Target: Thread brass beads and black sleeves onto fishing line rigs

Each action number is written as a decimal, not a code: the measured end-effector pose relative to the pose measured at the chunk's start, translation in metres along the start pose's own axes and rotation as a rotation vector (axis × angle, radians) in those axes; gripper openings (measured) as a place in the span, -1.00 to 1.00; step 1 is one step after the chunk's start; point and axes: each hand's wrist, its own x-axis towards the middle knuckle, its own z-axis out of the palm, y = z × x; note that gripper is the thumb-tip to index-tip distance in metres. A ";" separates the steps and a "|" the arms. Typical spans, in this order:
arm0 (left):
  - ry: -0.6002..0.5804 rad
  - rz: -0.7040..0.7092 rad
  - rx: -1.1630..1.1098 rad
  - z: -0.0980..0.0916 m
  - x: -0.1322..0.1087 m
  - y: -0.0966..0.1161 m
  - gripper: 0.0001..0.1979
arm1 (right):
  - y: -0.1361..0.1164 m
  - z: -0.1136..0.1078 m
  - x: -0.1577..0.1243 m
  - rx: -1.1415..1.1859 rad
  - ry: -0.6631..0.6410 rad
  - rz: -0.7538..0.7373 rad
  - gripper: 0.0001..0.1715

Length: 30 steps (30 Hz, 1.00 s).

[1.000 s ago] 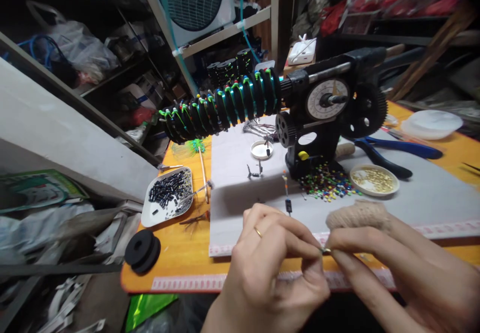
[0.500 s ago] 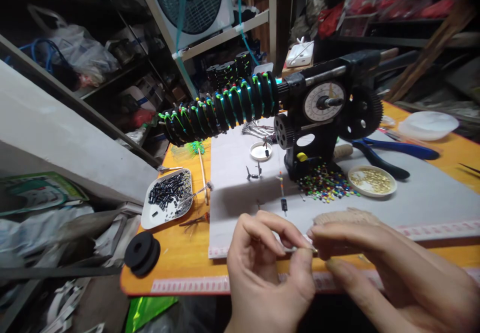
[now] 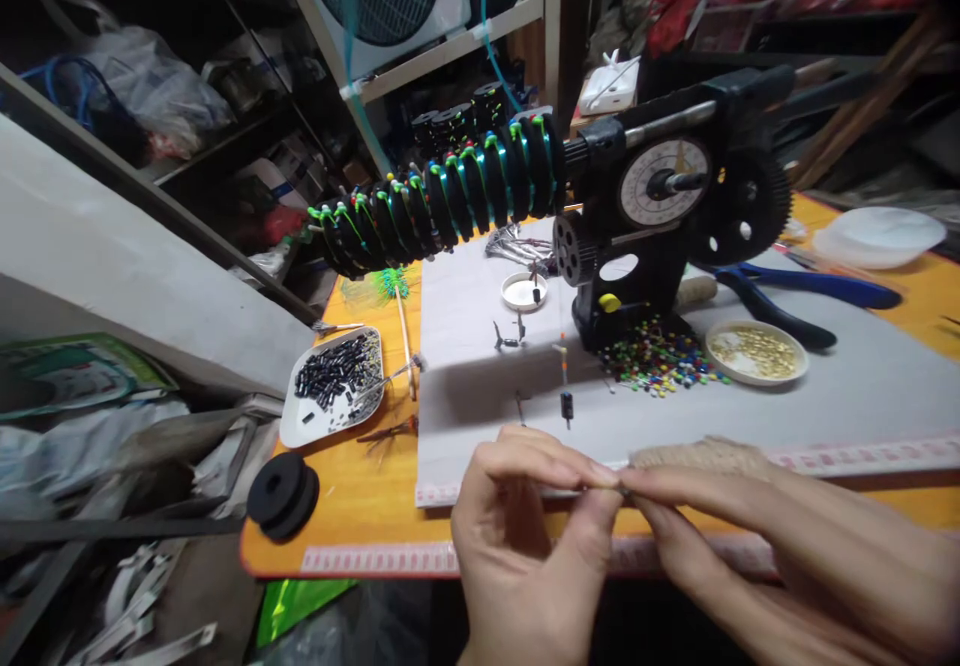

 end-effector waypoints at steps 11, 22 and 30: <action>-0.171 0.412 0.551 -0.035 0.006 0.001 -0.90 | 0.003 0.007 -0.003 -0.010 -0.088 0.021 -0.79; -0.445 0.239 0.923 -0.044 0.018 0.016 -0.84 | 0.023 0.011 -0.020 -0.058 -0.221 0.004 -0.72; -0.482 0.111 0.941 -0.044 0.017 0.013 -0.85 | 0.030 0.005 -0.030 -0.111 -0.287 0.109 -0.78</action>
